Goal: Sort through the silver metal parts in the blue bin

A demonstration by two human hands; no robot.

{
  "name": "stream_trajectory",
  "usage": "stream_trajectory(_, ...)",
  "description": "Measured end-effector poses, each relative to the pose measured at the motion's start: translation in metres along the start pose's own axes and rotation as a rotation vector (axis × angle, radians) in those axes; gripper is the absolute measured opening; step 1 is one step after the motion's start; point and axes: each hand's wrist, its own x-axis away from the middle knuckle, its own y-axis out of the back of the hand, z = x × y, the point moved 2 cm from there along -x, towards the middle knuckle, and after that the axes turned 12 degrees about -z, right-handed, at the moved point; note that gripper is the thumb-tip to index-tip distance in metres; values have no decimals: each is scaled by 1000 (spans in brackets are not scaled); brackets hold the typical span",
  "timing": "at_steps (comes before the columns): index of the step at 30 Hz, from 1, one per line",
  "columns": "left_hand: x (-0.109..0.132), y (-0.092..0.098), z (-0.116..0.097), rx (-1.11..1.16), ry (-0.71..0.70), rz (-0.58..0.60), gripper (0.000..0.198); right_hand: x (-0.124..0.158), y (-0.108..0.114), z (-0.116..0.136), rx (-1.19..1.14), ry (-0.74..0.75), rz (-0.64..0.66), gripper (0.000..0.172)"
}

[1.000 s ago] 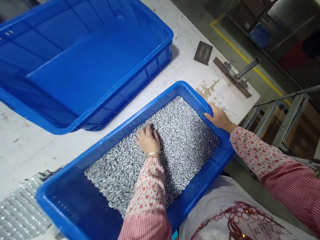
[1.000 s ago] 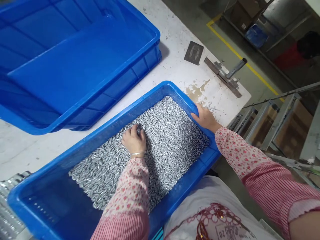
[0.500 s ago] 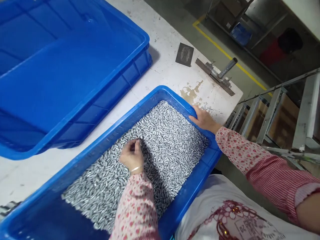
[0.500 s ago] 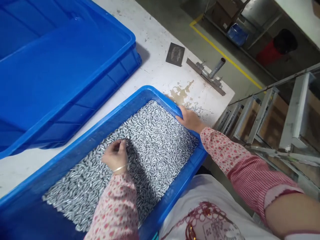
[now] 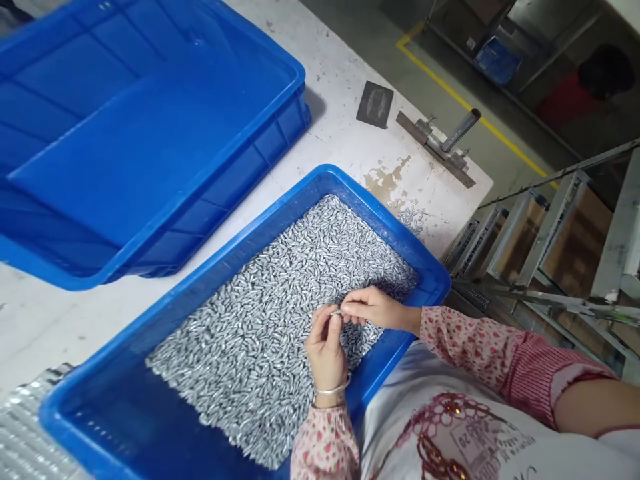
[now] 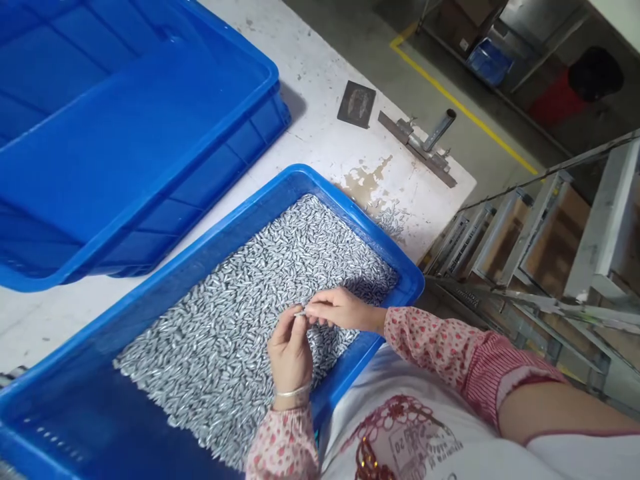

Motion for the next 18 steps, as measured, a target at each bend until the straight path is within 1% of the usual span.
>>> stream_trajectory(5,8,1,-7,105,29,34,25,3,-1,0,-102,-47,-7,25)
stream_trajectory(8,12,1,-10,128,74,15,26,8,-2,1,-81,-12,-69,23)
stream_trajectory(11,16,1,-13,106,125,-55,30,15,-4,7,67,128,-169,20)
stream_trajectory(14,19,3,-18,89,116,-116,28,21,-5,18,233,323,-271,15)
stream_trajectory(16,20,5,-22,68,85,-121,26,25,-4,25,332,456,-304,14)
stream_trajectory(18,20,7,-24,39,58,-105,25,27,-3,29,415,567,-304,14)
